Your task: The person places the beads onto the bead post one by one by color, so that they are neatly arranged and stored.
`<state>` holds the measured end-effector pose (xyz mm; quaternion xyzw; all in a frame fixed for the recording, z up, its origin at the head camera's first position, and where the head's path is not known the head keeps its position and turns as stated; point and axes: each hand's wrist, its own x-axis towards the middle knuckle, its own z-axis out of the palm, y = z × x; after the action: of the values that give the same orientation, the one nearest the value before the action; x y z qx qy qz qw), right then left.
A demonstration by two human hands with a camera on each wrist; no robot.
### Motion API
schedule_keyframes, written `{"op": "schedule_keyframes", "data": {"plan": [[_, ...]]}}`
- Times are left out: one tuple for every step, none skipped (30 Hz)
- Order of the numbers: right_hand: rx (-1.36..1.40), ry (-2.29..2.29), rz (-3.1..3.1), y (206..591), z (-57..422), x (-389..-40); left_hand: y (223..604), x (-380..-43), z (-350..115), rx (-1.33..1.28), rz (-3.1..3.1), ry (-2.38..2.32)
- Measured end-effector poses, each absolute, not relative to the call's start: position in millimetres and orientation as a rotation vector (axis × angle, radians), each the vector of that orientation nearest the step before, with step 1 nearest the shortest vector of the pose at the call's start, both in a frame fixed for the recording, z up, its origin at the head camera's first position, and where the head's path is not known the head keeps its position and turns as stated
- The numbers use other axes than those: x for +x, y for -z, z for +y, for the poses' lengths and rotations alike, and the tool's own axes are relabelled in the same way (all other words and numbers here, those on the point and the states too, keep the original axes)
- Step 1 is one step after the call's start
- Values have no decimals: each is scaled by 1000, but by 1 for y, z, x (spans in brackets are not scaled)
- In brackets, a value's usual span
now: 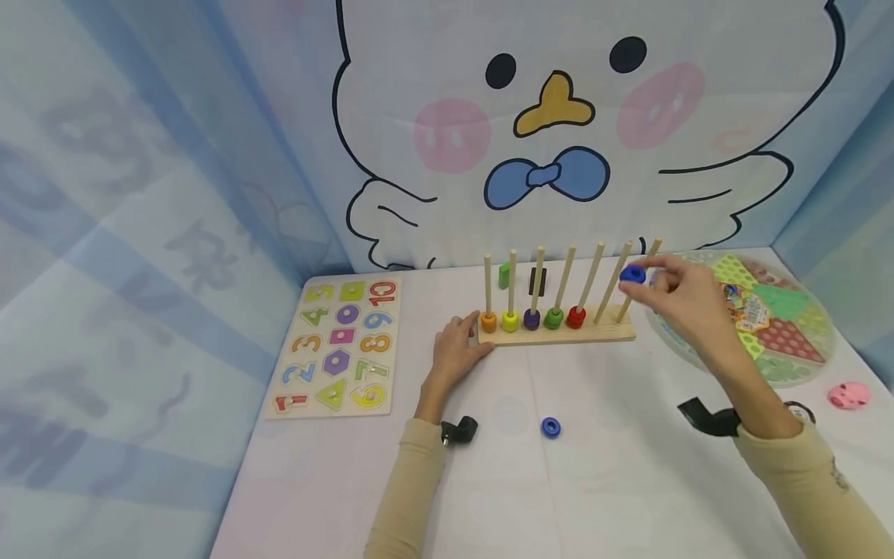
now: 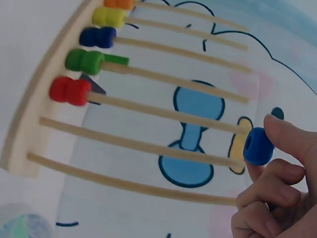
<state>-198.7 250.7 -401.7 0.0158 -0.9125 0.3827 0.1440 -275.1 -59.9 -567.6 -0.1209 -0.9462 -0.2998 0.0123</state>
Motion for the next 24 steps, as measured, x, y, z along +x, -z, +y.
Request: {"op": "schedule_keyframes", "data": {"plan": [[43,-1103,-2588,395,253,-203,568,-275,-60,-376,-2951,934],[35,-1100,-2558,389,254,-208,568,-275,-60,-373,-2952,934],[33,-1102,-2536,384,255,-212,568,-275,-61,-369,-2954,932],[33,-1098,-2519,380,255,-216,568,-276,-61,-364,-2956,930],[31,-1092,-2510,377,254,-219,568,-276,-61,-362,-2956,931],[35,-1096,-2501,375,254,-222,568,-276,-61,-363,-2954,932],[32,-1092,-2497,374,253,-224,569,-276,-61,-364,-2951,936],[28,-1087,-2501,374,252,-226,569,-276,-61,-367,-2948,940],[24,-1080,-2505,375,252,-228,569,-276,-61,-371,-2947,940],[16,-1075,-2513,375,252,-229,569,-276,-61,-374,-2947,941],[6,-1073,-2524,376,252,-231,570,-276,-60,-376,-2948,944],[-2,-1069,-2533,377,252,-231,570,-276,-59,-378,-2949,944],[-13,-1064,-2547,379,253,-232,570,-276,-59,-378,-2952,944],[-16,-1063,-2557,380,253,-233,571,-276,-58,-378,-2956,943],[-18,-1058,-2562,382,253,-233,571,-276,-58,-378,-2959,942],[-21,-1055,-2564,383,253,-233,570,-276,-57,-377,-2960,939],[-19,-1049,-2563,384,253,-234,570,-276,-57,-378,-2960,931],[-16,-1041,-2560,385,253,-234,570,-276,-57,-381,-2956,925],[-5,-1031,-2553,386,252,-235,569,-276,-57,-380,-2956,923],[0,-1021,-2552,387,252,-236,568,-276,-57,-381,-2955,916],[3,-1007,-2553,389,251,-237,568,-276,-57,-378,-2956,915],[5,-993,-2557,390,250,-237,568,-276,-57,-378,-2956,911],[7,-986,-2559,391,250,-237,568,-276,-57,-381,-2957,909],[9,-978,-2559,392,249,-237,568,-276,-56,-384,-2956,914]]}}
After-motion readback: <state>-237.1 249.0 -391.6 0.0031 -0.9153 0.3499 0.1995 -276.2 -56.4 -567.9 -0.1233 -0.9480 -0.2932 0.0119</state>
